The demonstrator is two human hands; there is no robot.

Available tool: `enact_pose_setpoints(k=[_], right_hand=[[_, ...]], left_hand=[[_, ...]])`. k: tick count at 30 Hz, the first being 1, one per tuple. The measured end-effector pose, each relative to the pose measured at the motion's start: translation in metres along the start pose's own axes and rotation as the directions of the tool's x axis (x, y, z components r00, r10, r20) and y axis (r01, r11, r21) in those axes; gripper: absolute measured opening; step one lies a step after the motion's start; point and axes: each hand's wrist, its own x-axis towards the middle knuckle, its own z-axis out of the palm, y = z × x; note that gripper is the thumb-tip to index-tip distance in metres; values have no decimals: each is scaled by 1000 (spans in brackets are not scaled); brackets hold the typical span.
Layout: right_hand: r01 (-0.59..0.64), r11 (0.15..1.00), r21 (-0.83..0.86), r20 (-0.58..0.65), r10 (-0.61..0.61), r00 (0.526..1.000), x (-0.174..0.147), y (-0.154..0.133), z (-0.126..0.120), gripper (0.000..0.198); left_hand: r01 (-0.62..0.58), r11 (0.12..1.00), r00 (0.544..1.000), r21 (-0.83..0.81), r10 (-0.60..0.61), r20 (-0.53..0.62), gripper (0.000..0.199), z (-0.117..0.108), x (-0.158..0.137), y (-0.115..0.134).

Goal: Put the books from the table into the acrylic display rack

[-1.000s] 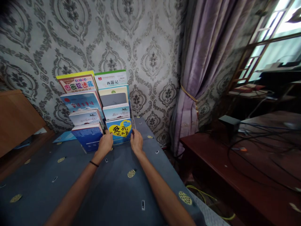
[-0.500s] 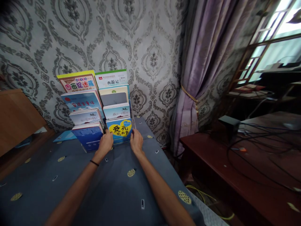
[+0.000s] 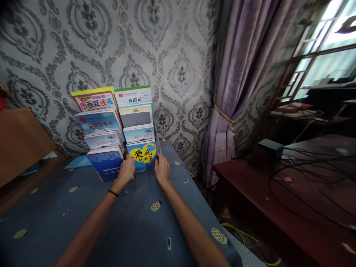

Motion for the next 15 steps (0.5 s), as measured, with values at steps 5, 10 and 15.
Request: enact_pose_setpoints(k=[5,10,15], right_hand=[[-4,1000,-8,-9,4,1000,2,1,1,38],[-4,1000,-2,-30,3,1000,2,3,4,38],[-12,1000,-6,-28,12,1000,2,3,5,38]], left_hand=[[-6,1000,1000,0,6,-4,27,1,3,1],[-25,1000,1000,11,25,-6,27,1,6,2],[-37,999,999,25,37,-1,29,2,7,1]])
